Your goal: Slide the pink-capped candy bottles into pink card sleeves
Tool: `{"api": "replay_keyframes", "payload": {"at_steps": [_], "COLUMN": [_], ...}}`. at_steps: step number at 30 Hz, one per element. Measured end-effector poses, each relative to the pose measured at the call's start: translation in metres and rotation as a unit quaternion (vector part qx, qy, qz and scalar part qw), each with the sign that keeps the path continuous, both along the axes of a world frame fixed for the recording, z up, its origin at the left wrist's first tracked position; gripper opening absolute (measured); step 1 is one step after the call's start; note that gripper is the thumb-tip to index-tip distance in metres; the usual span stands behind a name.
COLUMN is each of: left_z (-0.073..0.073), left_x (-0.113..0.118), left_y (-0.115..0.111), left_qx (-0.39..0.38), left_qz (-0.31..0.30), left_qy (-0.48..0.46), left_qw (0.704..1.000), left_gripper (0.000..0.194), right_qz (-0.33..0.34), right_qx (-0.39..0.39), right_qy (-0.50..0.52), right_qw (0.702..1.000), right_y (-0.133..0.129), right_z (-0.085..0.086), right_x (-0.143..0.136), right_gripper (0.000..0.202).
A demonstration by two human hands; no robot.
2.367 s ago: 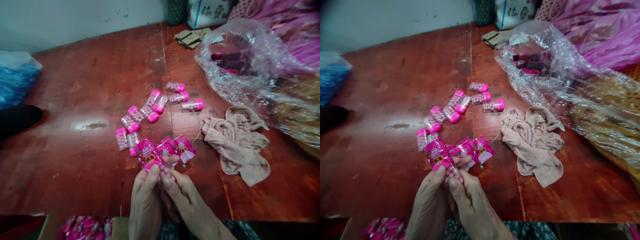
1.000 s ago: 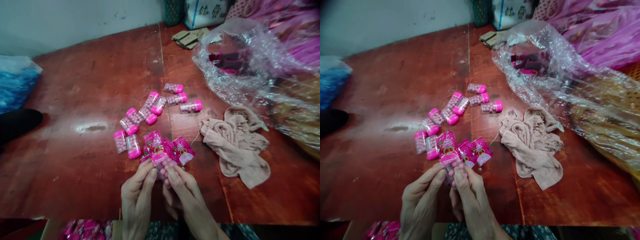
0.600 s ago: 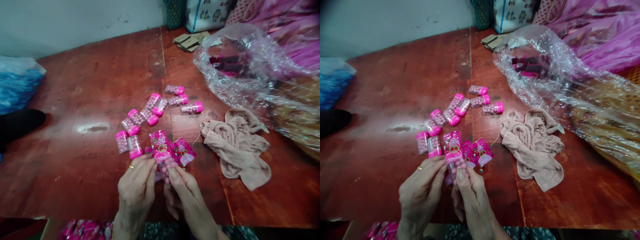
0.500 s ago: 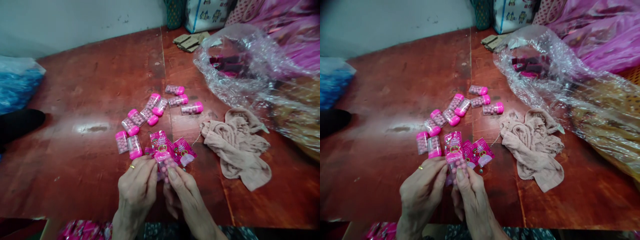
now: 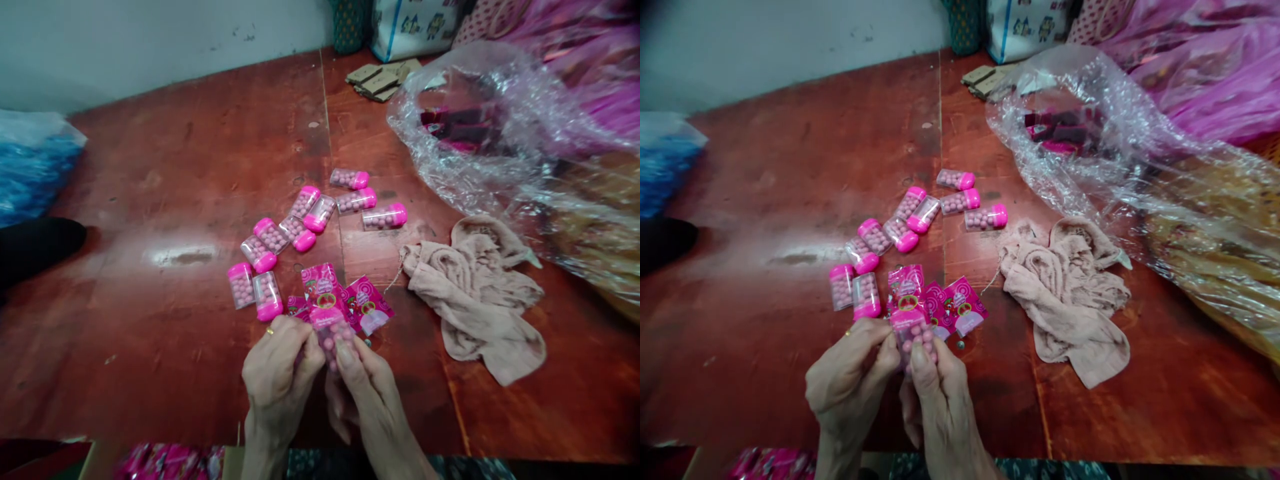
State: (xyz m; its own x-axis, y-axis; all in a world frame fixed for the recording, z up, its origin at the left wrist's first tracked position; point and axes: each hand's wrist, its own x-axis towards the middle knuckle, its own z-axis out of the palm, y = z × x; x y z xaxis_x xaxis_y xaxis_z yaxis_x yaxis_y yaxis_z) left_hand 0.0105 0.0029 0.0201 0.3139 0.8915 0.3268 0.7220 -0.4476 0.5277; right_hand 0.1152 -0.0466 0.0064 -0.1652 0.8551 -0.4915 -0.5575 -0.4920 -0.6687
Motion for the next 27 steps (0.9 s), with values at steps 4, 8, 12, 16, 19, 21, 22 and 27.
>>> {"api": "replay_keyframes", "payload": {"at_steps": [4,8,12,16,19,21,22,27], "left_z": [-0.002,-0.008,-0.014,-0.008,-0.001,0.000,0.000,-0.003], "left_x": [0.003,0.006,0.010,0.015,0.018,0.019,0.018,0.019], "left_y": [-0.006,-0.010,-0.017,-0.023,-0.025,-0.025,-0.026,-0.031], "left_qx": [0.014,0.001,-0.101,-0.332,-0.419,-0.429,-0.434,-0.456], "left_qz": [-0.009,0.002,0.085,0.166,0.187,0.183,0.172,0.127], "left_qy": [-0.034,-0.056,-0.179,-0.369,-0.430,-0.469,-0.478,-0.426], "left_qw": [0.999,0.998,0.975,0.852,0.777,0.750,0.744,0.771], "left_gripper": [0.011,0.012,0.013,0.018,0.013,0.015,0.015,0.016], "right_qz": [-0.050,-0.063,-0.080,-0.066,-0.020,-0.006,-0.017,-0.094], "right_qx": [-0.012,-0.038,-0.057,-0.046,0.041,0.135,0.169,0.180], "right_qy": [-0.032,-0.023,-0.046,-0.122,-0.237,-0.301,-0.328,-0.389], "right_qw": [0.998,0.997,0.994,0.989,0.971,0.944,0.929,0.899], "right_y": [-0.004,-0.004,-0.001,-0.006,-0.009,-0.006,-0.003,0.020], "right_z": [-0.004,-0.005,-0.007,-0.011,-0.009,-0.004,0.000,0.010], "right_x": [-0.002,-0.001,-0.002,-0.003,0.006,0.016,0.021,0.031], "right_gripper": [0.038,0.040,0.041,0.041,0.035,0.024,0.020,0.008]}}
